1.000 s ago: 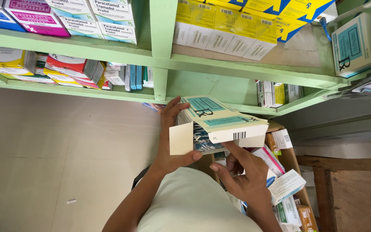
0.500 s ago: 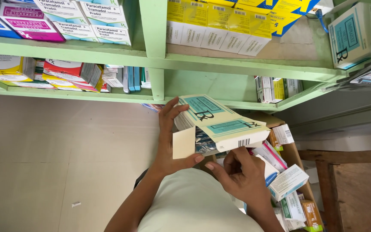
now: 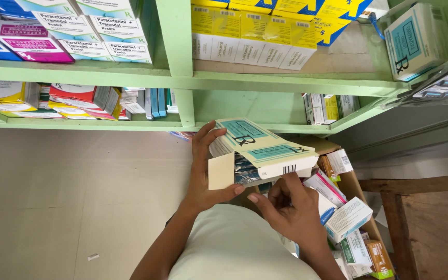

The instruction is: The person picks up various medicine boxes from a cardboard box on the floor, opens them to reveal blister packs, and places them onto a green shelf. The person handles boxes of Amoxicillin, Loperamide, and other medications, arranging them in rows on the shelf.

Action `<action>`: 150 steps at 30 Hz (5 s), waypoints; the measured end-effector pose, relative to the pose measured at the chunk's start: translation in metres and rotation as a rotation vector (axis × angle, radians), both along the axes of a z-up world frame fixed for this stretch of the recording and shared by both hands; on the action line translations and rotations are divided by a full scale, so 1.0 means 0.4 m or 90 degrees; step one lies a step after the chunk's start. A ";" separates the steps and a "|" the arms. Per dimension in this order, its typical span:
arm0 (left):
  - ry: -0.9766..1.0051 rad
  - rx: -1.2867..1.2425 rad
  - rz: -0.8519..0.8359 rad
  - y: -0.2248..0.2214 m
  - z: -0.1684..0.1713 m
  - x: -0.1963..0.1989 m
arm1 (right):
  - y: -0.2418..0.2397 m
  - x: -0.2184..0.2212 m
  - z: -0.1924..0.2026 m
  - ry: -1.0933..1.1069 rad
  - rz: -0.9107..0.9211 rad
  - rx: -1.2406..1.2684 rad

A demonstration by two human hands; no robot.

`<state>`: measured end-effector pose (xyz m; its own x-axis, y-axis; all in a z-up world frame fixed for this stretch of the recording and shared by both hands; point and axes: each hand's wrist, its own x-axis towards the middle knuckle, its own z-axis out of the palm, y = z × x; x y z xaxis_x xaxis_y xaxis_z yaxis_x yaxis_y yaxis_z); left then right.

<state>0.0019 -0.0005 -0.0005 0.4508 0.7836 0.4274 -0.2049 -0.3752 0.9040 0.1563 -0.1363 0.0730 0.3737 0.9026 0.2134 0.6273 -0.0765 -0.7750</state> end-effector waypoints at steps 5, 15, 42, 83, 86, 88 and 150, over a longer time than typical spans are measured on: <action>-0.035 -0.043 -0.035 0.002 0.006 0.007 | 0.016 0.000 0.022 0.012 -0.017 -0.053; -0.037 -0.085 -0.051 0.007 0.002 -0.004 | 0.030 -0.002 0.017 0.026 -0.005 -0.095; -0.100 -0.187 -0.153 0.012 -0.104 0.004 | 0.166 0.072 -0.190 0.667 0.101 0.185; -0.133 -0.538 -0.269 0.114 -0.077 0.008 | 0.243 0.046 -0.020 -0.159 0.285 0.343; -0.137 -0.583 -0.282 0.120 -0.040 0.007 | 0.250 0.048 -0.018 -0.150 0.315 0.332; -0.144 -0.610 -0.291 0.127 -0.045 0.006 | 0.246 0.057 -0.021 -0.127 0.347 0.325; 0.343 0.308 -0.153 0.214 -0.059 1.085 | 0.353 0.831 -0.290 -0.261 -0.734 0.066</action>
<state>0.4359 0.0850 -0.0241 0.8289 0.4187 0.3708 0.0912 -0.7553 0.6490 0.4887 0.0049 -0.0429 0.8306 0.0595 0.5537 0.4314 -0.6974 -0.5723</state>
